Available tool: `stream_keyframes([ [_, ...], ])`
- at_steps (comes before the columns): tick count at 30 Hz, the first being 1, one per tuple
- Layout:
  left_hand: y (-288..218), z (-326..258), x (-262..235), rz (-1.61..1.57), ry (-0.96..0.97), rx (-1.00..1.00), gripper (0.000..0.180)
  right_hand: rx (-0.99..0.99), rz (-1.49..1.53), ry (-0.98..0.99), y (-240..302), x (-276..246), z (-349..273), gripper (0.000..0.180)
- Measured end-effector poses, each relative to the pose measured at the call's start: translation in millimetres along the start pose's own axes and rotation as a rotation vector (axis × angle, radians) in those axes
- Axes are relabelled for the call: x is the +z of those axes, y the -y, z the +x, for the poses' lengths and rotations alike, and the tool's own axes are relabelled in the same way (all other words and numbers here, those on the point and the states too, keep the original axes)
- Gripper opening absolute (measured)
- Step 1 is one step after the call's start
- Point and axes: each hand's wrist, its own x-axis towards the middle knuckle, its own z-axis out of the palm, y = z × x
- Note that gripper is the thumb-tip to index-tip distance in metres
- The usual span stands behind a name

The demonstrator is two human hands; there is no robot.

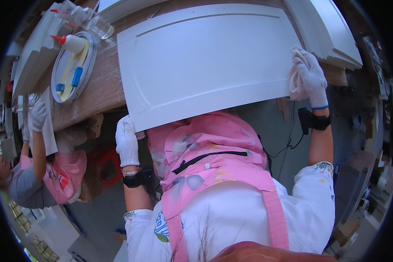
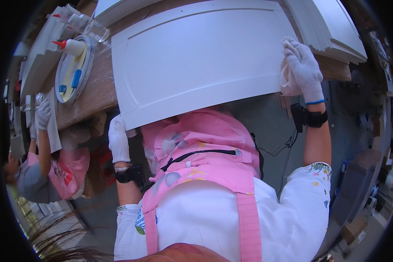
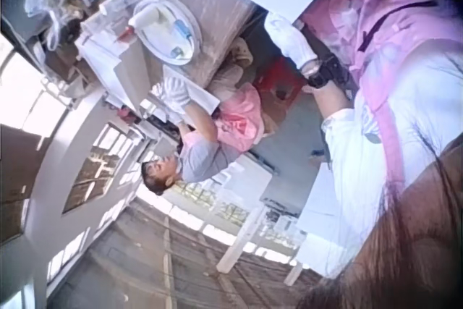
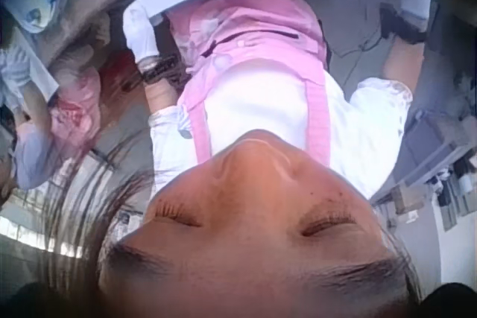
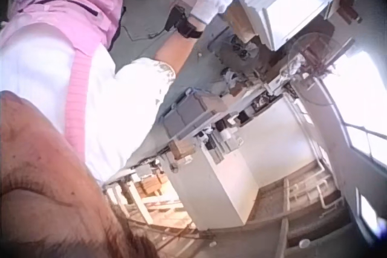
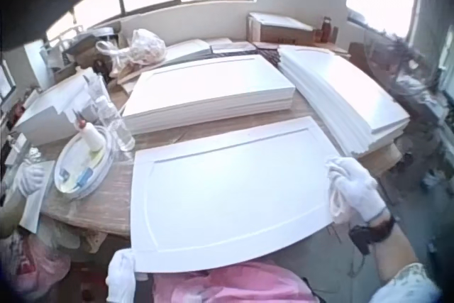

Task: Polishing and cleaning white wooden cabinet doors using a sanding block and a cloth.

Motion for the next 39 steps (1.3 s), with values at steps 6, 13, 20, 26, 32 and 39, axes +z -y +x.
stream_keyframes([
  [6,20.2,-11.2,-17.7,-0.278,0.050,-0.055,0.038,-0.396,-0.662,0.139,69.9,139.1,-28.5,0.053],
  [13,13.1,-21.7,-21.1,-0.275,-0.160,-0.031,0.033,-0.956,-0.242,0.570,178.7,237.2,-88.7,0.033],
  [20,-28.8,-22.3,-8.5,0.264,-0.297,0.343,0.015,-0.691,0.028,0.558,183.2,195.9,-28.1,0.027],
  [26,-58.8,-10.7,30.0,0.828,-0.140,0.476,0.011,-0.481,-0.524,0.260,117.7,166.4,10.9,0.034],
  [32,-66.1,-12.5,64.5,1.014,0.013,0.497,0.014,-0.486,-0.610,0.161,102.4,171.0,-1.5,0.035],
  [39,-66.6,-14.4,67.6,1.005,0.068,0.458,0.013,-0.505,-0.567,0.165,98.7,168.3,-0.3,0.035],
])
